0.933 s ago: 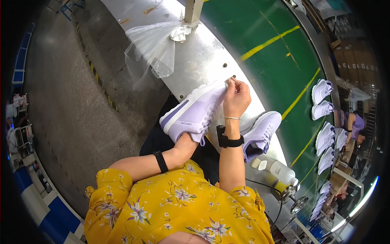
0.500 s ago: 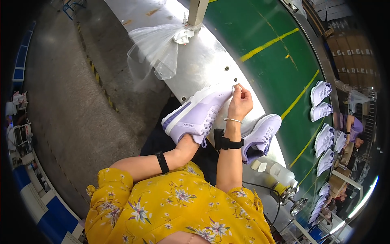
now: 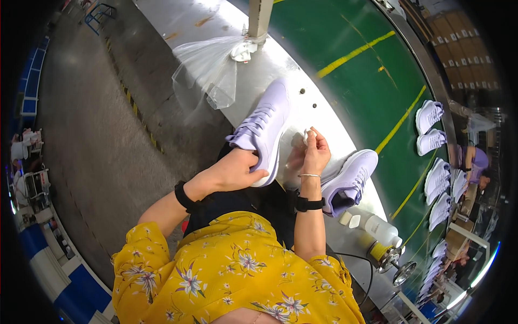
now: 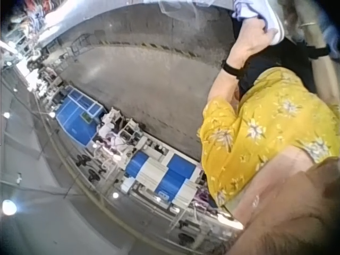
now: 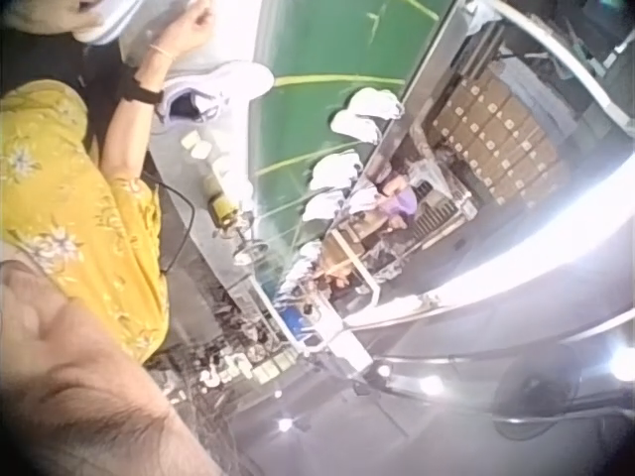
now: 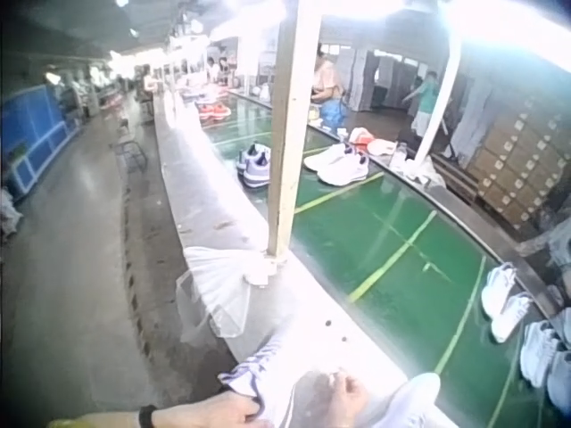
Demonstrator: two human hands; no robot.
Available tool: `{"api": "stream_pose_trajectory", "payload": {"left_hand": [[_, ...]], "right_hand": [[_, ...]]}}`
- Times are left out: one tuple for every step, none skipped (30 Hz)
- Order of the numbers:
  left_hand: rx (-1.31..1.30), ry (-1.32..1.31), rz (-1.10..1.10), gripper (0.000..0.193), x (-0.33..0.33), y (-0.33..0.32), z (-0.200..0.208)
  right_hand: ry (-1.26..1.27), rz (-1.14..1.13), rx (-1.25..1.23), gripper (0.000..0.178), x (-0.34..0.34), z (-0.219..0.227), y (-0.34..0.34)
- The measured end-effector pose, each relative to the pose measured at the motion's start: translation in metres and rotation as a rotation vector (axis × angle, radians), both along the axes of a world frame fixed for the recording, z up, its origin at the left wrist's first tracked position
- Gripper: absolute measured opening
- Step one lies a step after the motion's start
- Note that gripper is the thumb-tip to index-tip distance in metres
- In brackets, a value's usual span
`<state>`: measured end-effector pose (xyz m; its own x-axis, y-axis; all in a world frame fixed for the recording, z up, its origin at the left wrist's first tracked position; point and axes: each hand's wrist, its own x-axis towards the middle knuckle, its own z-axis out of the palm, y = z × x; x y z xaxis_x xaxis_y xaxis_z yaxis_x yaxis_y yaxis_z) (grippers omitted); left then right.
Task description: Cleaning and inspecting purple and white athletic shoes on a factory production line.
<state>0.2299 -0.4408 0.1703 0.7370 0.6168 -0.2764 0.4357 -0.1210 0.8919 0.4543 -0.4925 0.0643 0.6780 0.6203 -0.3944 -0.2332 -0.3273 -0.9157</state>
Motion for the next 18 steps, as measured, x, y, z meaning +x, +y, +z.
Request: {"api": "stream_pose_trajectory", "payload": {"left_hand": [[0.008, -0.115, 0.066, 0.038, 0.002, -0.002, -0.005], [0.005, -0.117, 0.051, 0.038, 0.004, -0.002, -0.010], [-0.075, -0.083, 0.127, 0.041, 0.007, -0.002, -0.014], [-0.156, -0.046, 0.206, 0.044, 0.010, -0.003, -0.018], [-0.158, -0.044, 0.195, 0.044, 0.011, -0.009, -0.031], [-0.171, -0.079, 0.275, 0.042, 0.012, -0.019, -0.049], [-0.187, -0.116, 0.351, 0.041, 0.015, -0.025, -0.059], [-0.153, -0.142, 0.387, 0.042, 0.018, -0.026, -0.054], [-0.159, -0.138, 0.379, 0.042, 0.018, -0.025, -0.055], [-0.201, -0.104, 0.357, 0.043, 0.016, -0.023, -0.055], [-0.243, -0.069, 0.337, 0.043, 0.017, -0.021, -0.055], [-0.247, -0.067, 0.331, 0.043, 0.019, -0.022, -0.054], [-0.242, -0.097, 0.334, 0.044, 0.020, -0.023, -0.051], [-0.236, -0.130, 0.335, 0.046, 0.021, -0.022, -0.049], [-0.235, -0.126, 0.337, 0.046, 0.022, -0.022, -0.047], [-0.218, -0.140, 0.346, 0.047, 0.024, -0.023, -0.044], [-0.202, -0.153, 0.356, 0.049, 0.025, -0.023, -0.042], [-0.203, -0.150, 0.360, 0.049, 0.025, -0.021, -0.042]], "right_hand": [[-0.002, -0.015, -0.001, 0.025, -0.001, 0.002, -0.003], [-0.001, -0.020, 0.038, 0.025, -0.004, 0.003, -0.005], [0.000, -0.026, 0.076, 0.025, -0.006, 0.004, -0.007], [0.001, -0.014, 0.077, 0.025, -0.007, 0.005, -0.009], [0.001, -0.025, 0.075, 0.025, -0.011, 0.010, -0.006], [-0.069, 0.012, 0.118, 0.025, -0.017, 0.015, -0.002], [-0.143, 0.046, 0.158, 0.025, -0.023, 0.024, 0.003], [-0.323, 0.103, 0.140, 0.023, -0.029, 0.036, 0.008], [-0.322, 0.096, 0.134, 0.023, -0.033, 0.040, 0.009], [-0.536, 0.243, 0.184, 0.021, -0.036, 0.045, 0.009], [-0.748, 0.394, 0.233, 0.018, -0.037, 0.049, 0.008], [-0.748, 0.389, 0.227, 0.018, -0.039, 0.054, 0.005], [-0.798, 0.421, 0.227, 0.017, -0.045, 0.058, -0.002], [-0.852, 0.452, 0.227, 0.015, -0.049, 0.061, -0.009], [-0.849, 0.453, 0.228, 0.015, -0.049, 0.061, -0.016], [-0.847, 0.454, 0.243, 0.015, -0.047, 0.061, -0.024], [-0.845, 0.455, 0.259, 0.014, -0.046, 0.061, -0.029], [-0.823, 0.444, 0.251, 0.014, -0.047, 0.061, -0.031]]}}
